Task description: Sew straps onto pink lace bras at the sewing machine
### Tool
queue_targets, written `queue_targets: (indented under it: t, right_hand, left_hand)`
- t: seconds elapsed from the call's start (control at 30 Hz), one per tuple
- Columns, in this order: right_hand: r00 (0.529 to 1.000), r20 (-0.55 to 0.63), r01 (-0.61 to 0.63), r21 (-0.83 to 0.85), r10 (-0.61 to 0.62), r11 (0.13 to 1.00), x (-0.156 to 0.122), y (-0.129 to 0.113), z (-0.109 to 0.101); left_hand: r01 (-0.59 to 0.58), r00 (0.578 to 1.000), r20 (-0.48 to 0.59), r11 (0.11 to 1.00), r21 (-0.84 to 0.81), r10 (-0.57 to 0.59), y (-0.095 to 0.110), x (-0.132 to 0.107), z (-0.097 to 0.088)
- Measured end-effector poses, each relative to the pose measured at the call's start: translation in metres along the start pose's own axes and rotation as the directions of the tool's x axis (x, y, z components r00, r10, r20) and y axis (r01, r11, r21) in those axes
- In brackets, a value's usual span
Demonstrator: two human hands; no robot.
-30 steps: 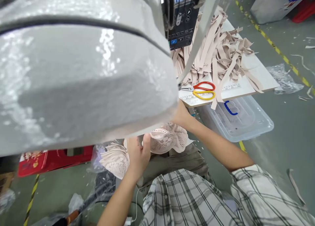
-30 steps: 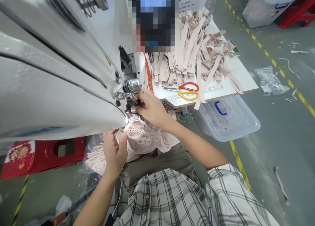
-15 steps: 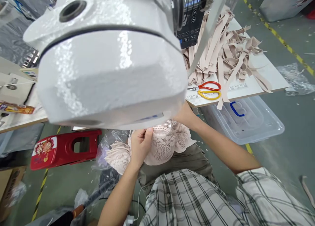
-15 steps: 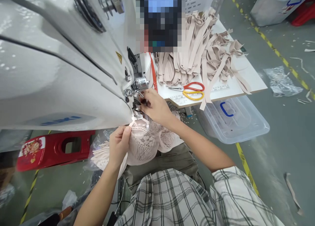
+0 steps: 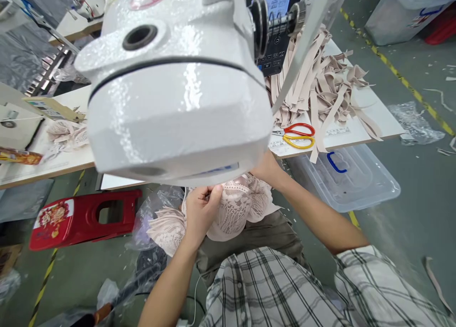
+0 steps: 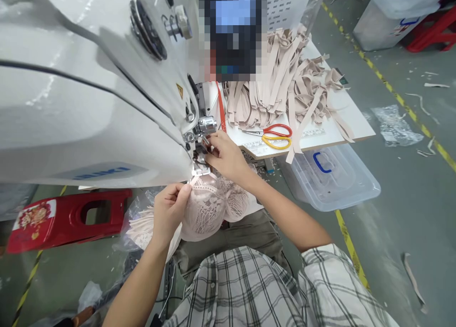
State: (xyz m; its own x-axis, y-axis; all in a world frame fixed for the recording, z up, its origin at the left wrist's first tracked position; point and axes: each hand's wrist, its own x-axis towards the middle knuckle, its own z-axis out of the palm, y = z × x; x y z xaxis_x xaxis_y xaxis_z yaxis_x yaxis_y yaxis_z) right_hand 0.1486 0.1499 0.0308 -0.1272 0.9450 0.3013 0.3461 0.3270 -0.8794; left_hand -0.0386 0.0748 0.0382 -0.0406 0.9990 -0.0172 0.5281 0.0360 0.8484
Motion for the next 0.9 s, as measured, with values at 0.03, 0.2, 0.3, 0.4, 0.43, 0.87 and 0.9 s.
queue_targets:
  t: [0.03,0.2,0.3,0.4,0.43,0.87,0.9]
  right_hand:
    - [1.0,-0.002,-0.001,0.004,0.001,1.0,0.0,0.001,0.0]
    - [0.999,-0.025,-0.037,0.029,0.038,0.999,0.002,0.002,0.003]
    - [0.997,-0.042,-0.057,0.071,0.06,0.996,0.0,-0.001,0.003]
    - [0.994,-0.032,-0.1,0.176,0.107,0.979,-0.011,-0.009,-0.006]
    - [0.992,-0.01,-0.124,0.225,0.129,0.967,-0.017,-0.013,-0.011]
    - [0.59,-0.315,-0.36,0.721,0.743,0.592,-0.087,0.071,-0.055]
    - [0.558,-0.399,-0.307,0.715,0.727,0.628,-0.09,0.075,-0.066]
  left_hand:
    - [0.016,1.0,0.007,1.0,-0.014,-0.016,0.0,0.0,0.0]
    - [0.098,0.994,0.066,0.99,-0.105,-0.092,-0.001,0.006,-0.002]
    - [0.177,0.963,0.232,0.97,-0.166,-0.136,-0.003,0.005,-0.003]
    - [0.423,0.796,0.582,0.842,-0.335,-0.168,-0.007,-0.013,0.011]
    - [0.511,0.714,0.686,0.774,-0.375,-0.139,-0.009,-0.022,0.02]
    - [0.267,0.766,0.621,0.961,-0.069,-0.168,-0.104,-0.039,0.016]
    - [0.263,0.798,0.572,0.964,-0.047,-0.19,-0.112,-0.037,0.003]
